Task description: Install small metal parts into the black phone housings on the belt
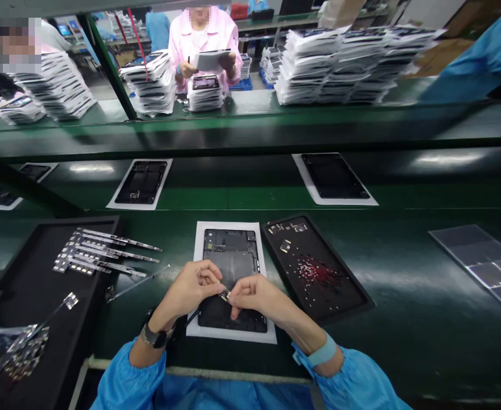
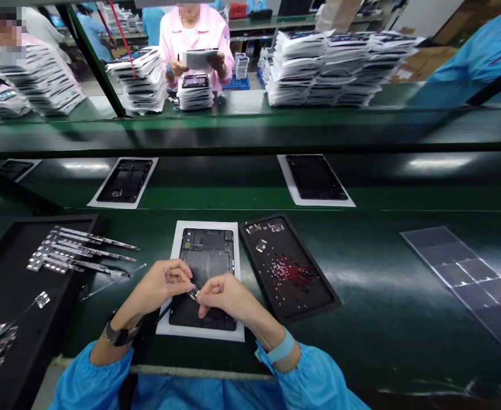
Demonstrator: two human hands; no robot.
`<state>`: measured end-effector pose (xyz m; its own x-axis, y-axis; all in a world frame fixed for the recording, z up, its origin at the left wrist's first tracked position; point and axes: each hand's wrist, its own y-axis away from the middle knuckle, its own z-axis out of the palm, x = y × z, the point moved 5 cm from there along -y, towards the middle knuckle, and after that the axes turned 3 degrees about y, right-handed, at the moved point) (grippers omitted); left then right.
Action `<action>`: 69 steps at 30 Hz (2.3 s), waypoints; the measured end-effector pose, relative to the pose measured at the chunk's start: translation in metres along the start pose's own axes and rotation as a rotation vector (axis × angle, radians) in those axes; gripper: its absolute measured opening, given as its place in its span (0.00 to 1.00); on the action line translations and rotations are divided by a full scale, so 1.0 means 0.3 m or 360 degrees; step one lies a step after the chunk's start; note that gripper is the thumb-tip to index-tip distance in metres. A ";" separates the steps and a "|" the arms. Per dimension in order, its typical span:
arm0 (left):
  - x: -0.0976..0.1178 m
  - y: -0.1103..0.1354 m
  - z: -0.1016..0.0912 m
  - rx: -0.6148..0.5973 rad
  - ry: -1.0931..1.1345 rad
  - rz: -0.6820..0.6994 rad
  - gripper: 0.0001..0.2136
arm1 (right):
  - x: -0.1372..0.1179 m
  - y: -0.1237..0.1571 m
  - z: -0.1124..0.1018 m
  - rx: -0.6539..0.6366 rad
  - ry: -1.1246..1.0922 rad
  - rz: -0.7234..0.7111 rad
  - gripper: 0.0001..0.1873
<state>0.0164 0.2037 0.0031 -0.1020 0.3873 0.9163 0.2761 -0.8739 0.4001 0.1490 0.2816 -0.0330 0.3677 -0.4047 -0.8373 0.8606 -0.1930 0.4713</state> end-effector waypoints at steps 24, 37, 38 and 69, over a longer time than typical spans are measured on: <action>0.009 -0.005 0.013 0.0052 -0.0085 0.0006 0.09 | -0.004 -0.004 -0.011 0.0039 0.0037 0.0057 0.18; 0.009 -0.007 0.014 0.0108 -0.0181 0.0021 0.08 | -0.002 -0.015 -0.018 0.0077 0.0044 0.0097 0.18; 0.009 -0.007 0.015 0.0089 -0.0171 0.0015 0.08 | -0.004 -0.014 -0.018 0.0060 0.0046 0.0106 0.17; -0.016 -0.039 -0.007 0.0125 -0.0103 0.0054 0.08 | -0.009 -0.018 -0.027 0.0073 0.0036 0.0010 0.18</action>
<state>0.0116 0.2115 -0.0061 -0.0300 0.3782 0.9252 0.3530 -0.8620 0.3638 0.1462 0.2909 -0.0356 0.3813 -0.3860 -0.8400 0.8415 -0.2314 0.4882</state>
